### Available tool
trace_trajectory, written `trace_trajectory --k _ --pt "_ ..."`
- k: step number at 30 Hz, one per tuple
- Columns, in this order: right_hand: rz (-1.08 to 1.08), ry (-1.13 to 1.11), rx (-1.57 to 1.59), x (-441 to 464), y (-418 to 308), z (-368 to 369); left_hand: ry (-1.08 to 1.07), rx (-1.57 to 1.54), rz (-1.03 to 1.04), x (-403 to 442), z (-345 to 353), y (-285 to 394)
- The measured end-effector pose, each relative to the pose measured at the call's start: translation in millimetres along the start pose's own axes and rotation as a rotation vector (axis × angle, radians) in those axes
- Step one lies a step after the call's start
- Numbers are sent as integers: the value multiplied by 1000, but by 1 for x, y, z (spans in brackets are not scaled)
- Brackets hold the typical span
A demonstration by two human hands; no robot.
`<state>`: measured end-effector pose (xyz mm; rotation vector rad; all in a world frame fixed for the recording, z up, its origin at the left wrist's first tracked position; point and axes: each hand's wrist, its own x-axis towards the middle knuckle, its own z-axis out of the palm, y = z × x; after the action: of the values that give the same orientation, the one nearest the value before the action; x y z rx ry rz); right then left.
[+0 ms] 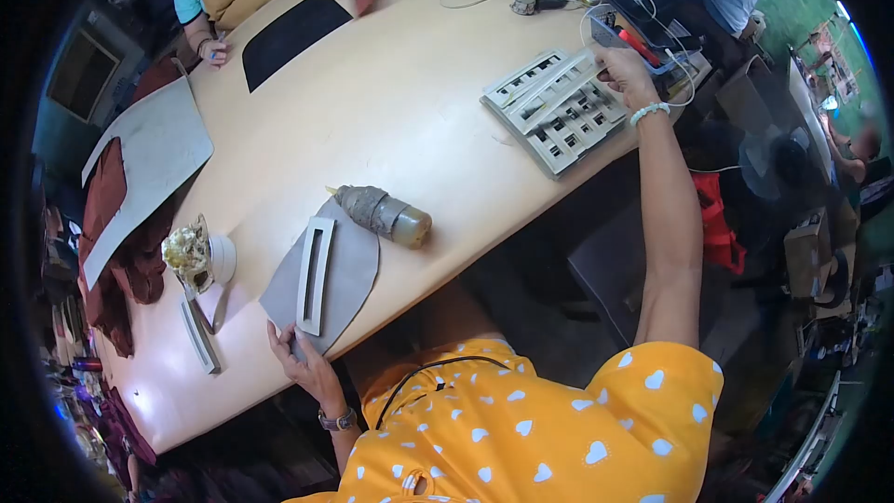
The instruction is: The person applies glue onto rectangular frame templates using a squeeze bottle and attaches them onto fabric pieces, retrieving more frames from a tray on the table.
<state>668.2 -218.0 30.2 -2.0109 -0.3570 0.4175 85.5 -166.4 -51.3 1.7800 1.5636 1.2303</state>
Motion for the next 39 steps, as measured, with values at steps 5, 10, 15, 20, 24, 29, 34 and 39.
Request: trace_trajectory --k 5,10,15,20,24,29,34,39 --pt "-44 2 -2 -2 11 5 -5 4 11 0 -2 0" --pt "-254 75 -282 3 20 10 -3 -7 2 0 -1 1" --pt "-275 175 -556 10 23 18 -6 5 13 0 -2 -1" --pt "-398 288 -542 -17 8 28 -6 10 28 0 -2 -2" --pt "-574 79 -208 -84 -10 62 -9 -2 -3 0 -2 1" --pt "-678 -237 -100 -215 -8 134 -29 -61 -26 1 -6 1" --pt "-833 -250 -222 -262 10 176 -83 12 78 0 -12 -6" --pt "-740 -299 -157 -266 11 186 -65 91 106 2 -15 6"
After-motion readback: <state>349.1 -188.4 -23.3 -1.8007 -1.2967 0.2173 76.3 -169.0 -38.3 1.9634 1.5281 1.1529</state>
